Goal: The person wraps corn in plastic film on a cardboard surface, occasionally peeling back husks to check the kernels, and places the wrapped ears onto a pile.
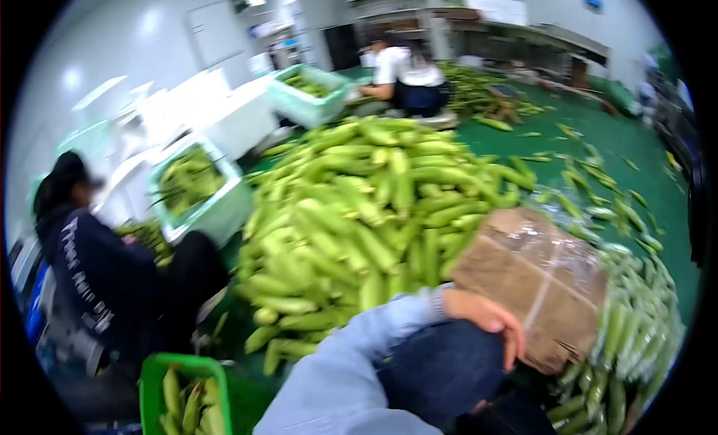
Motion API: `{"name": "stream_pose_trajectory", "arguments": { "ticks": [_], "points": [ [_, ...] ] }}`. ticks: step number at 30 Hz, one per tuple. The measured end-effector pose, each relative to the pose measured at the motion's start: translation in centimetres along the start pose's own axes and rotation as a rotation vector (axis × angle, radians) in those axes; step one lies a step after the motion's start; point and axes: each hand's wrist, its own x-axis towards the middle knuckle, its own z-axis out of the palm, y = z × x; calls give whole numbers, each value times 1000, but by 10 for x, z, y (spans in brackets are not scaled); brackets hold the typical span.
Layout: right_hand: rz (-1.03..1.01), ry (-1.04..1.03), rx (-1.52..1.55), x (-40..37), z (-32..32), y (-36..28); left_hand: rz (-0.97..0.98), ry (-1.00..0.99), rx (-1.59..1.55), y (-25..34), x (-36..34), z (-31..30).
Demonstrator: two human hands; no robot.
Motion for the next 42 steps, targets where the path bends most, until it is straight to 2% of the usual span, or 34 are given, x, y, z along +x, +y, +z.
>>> {"name": "stream_pose_trajectory", "arguments": {
  "ticks": [2, 5, 7, 9, 11, 12, 13, 17, 26, 34, 37, 39, 40, 41, 42],
  "points": [
    [81, 156, -393, 25, -23, 42, -19, -10, 19, 4, -3, 0],
    [271, 181, -896, 54, -36, 87, -13, -7, 56, 3, -10, 12],
    [367, 129, -1107, 64, -36, 107, 4, 46, 63, 7, -15, 16],
    [433, 75, -1181, 69, -34, 119, 18, 73, 97, 8, -18, 17],
    [466, 46, -1217, 72, -33, 124, 37, 95, 120, 6, -19, 17],
    [265, 61, -1486, 75, -32, 142, 39, 100, 75, 3, -20, 17],
    [272, 65, -1485, 84, -29, 154, 32, 100, 39, 3, -20, 14],
    [347, 47, -1311, 87, -20, 165, 17, 82, 31, 4, -15, 12],
    [328, 32, -1185, 83, -10, 159, 52, 123, 17, 1, -22, 17],
    [277, 110, -893, 56, 9, 113, 62, 61, 30, 1, -21, 6],
    [171, 139, -626, 31, 27, 56, 58, 58, 26, 1, -21, 4],
    [105, 81, -407, 16, 39, 3, 66, 105, 25, 0, -19, 6],
    [109, 13, -306, 14, 44, -34, 51, 99, 21, 0, -19, 4],
    [221, -179, -239, 13, 41, -74, 48, 92, 42, -1, -19, 2],
    [34, 34, 513, 4, 109, 25, 53, 81, 67, -3, -16, -1]
  ]
}}
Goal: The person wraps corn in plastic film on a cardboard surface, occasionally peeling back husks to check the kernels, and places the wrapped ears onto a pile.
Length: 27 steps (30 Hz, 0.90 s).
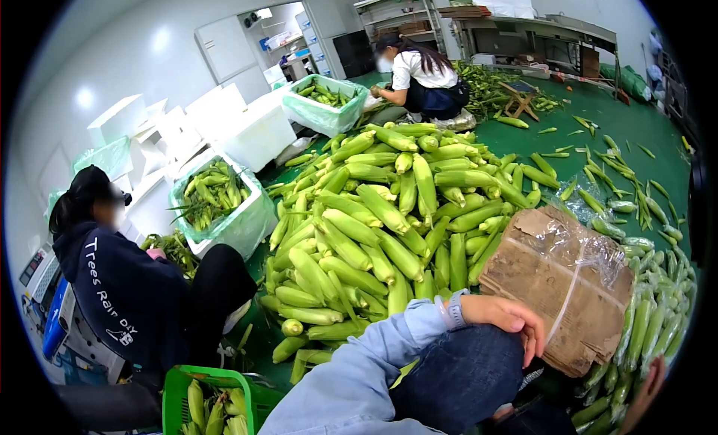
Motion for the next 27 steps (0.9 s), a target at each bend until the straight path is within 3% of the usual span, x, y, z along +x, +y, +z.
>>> {"name": "stream_pose_trajectory", "arguments": {
  "ticks": [1, 2, 6, 8, 13, 18, 20, 22, 25, 27],
  "points": [
    [32, -206, -227, -4, 16, -55, 3, -13, 1, 0, 3, 0],
    [-178, -231, -302, -10, 34, -67, -3, -8, 10, 1, 4, 1],
    [-278, -357, 104, -14, 91, -146, -27, 48, 15, 2, 6, 6],
    [-277, -412, 162, -12, 102, -173, -43, 70, -1, 4, 5, 8],
    [-252, -535, 319, -15, 109, -170, -45, 78, -38, 1, 1, 3],
    [-178, -902, 255, -37, 128, -165, -51, 73, -70, 0, 0, 1],
    [-295, -1035, 222, -53, 143, -169, -60, 81, -74, -1, 1, 3],
    [-283, -1048, 310, -56, 155, -187, -61, 87, -74, -4, 4, 2],
    [-366, -1124, 180, -66, 168, -174, -70, 99, -63, -2, 3, 4],
    [-132, -1171, 468, -72, 178, -177, -84, 100, -60, 1, 2, 5]
  ]
}}
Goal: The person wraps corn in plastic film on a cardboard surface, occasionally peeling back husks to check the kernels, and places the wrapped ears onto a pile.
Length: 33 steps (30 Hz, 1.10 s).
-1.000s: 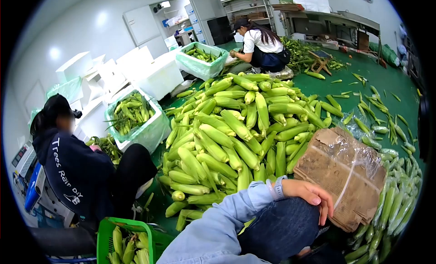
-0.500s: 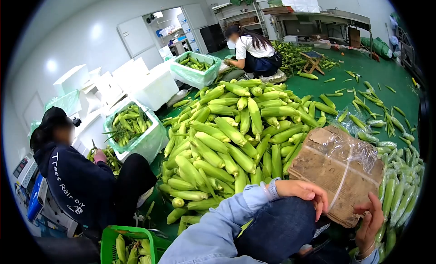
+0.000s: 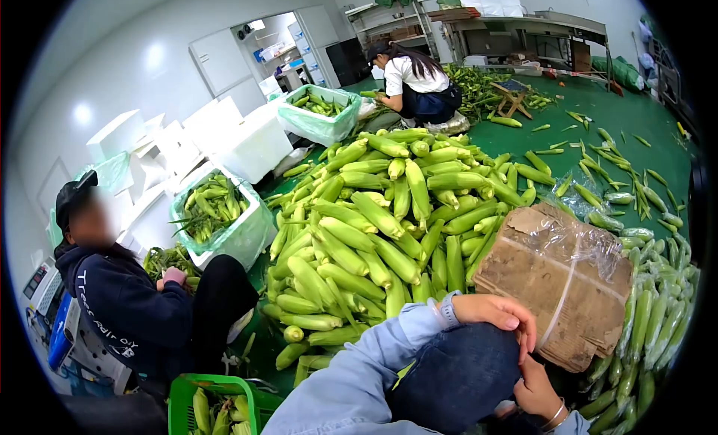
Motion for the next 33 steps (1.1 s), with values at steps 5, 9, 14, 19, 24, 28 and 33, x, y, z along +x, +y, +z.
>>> {"name": "stream_pose_trajectory", "arguments": {
  "ticks": [5, 9, 14, 19, 24, 28, 33],
  "points": [
    [73, 61, 86, -19, 31, 54, 3, 11, 21, 0, -4, -2],
    [132, 187, 523, -30, 65, 103, -1, 14, 5, 0, -4, -2],
    [244, 277, 1128, -32, 85, 121, -7, 17, -12, -1, -3, -2],
    [250, 292, 1150, -28, 96, 127, 35, 30, -2, -3, 1, 1],
    [253, 300, 1152, -22, 99, 126, 20, 53, 16, 1, 1, 5],
    [262, 299, 1123, -23, 102, 125, 31, 54, 13, -1, 1, 4],
    [270, 277, 892, -34, 88, 111, -37, 49, -31, 1, 1, 3]
  ]
}}
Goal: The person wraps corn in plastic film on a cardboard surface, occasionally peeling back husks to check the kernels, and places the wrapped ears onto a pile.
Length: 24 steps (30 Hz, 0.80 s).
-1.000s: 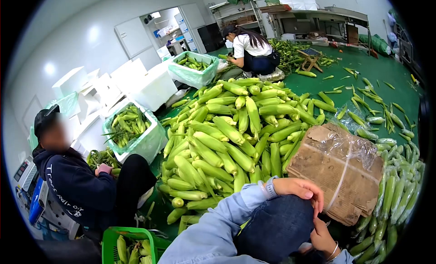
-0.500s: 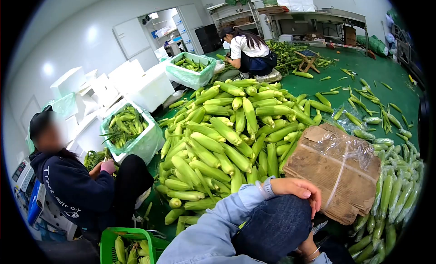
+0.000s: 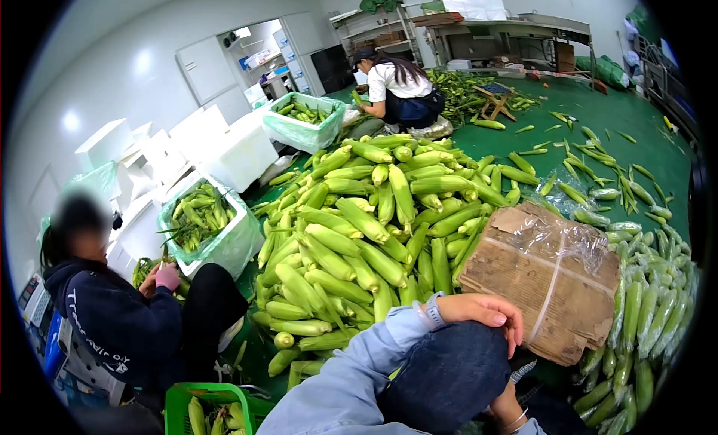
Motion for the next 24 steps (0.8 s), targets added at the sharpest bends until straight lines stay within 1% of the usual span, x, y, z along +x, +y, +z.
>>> {"name": "stream_pose_trajectory", "arguments": {
  "ticks": [1, 2, 3, 4, 6, 8, 9, 10, 11, 12, 13, 14, 15, 17, 18, 20, 21, 22, 24],
  "points": [
    [-11, -12, -133, -1, 1, -19, -5, -16, -4, 0, 0, 0],
    [-14, -32, -264, 1, 5, -43, 8, 22, 20, 0, -1, 1],
    [-39, -61, -332, 2, 8, -75, 14, 56, 45, 1, -2, 1],
    [-66, -88, -399, 3, 12, -108, -11, 23, 41, 3, -4, 2],
    [-292, -148, -203, 3, 17, -160, 17, 155, 136, 5, -8, 3],
    [-594, -90, -166, -14, 38, -223, 30, 141, 170, 3, -14, -1],
    [-801, -32, -239, -27, 49, -251, 13, 141, 170, 4, -15, -1],
    [-1126, -110, -397, -34, 43, -276, -3, 140, 169, 5, -17, -2],
    [-1346, -144, -431, -48, 39, -299, -9, 144, 146, 4, -18, -2],
    [-1509, -187, -435, -58, 42, -317, -10, 157, 120, 3, -20, -2],
    [-1616, -209, -454, -75, 39, -332, 7, 147, 109, 1, -21, -3],
    [-1685, -234, -476, -87, 38, -344, 32, 144, 97, -2, -23, -6],
    [-1724, -232, -496, -97, 38, -351, 84, 100, 126, -9, -28, -15],
    [-1773, -243, -539, -104, 33, -361, 103, 71, 103, -15, -28, -17],
    [-1779, -263, -559, -105, 31, -362, 126, 51, 126, -10, -28, -19],
    [-1759, -284, -604, -109, 26, -363, 66, 124, 52, -5, -27, -7],
    [-1750, -290, -629, -110, 25, -363, 85, 116, 43, -7, -26, -8],
    [-1762, -286, -639, -117, 24, -363, 24, 151, 40, 1, -23, -1],
    [-1729, -290, -652, -122, 23, -365, 90, 61, 33, -15, -26, -19]
  ]
}}
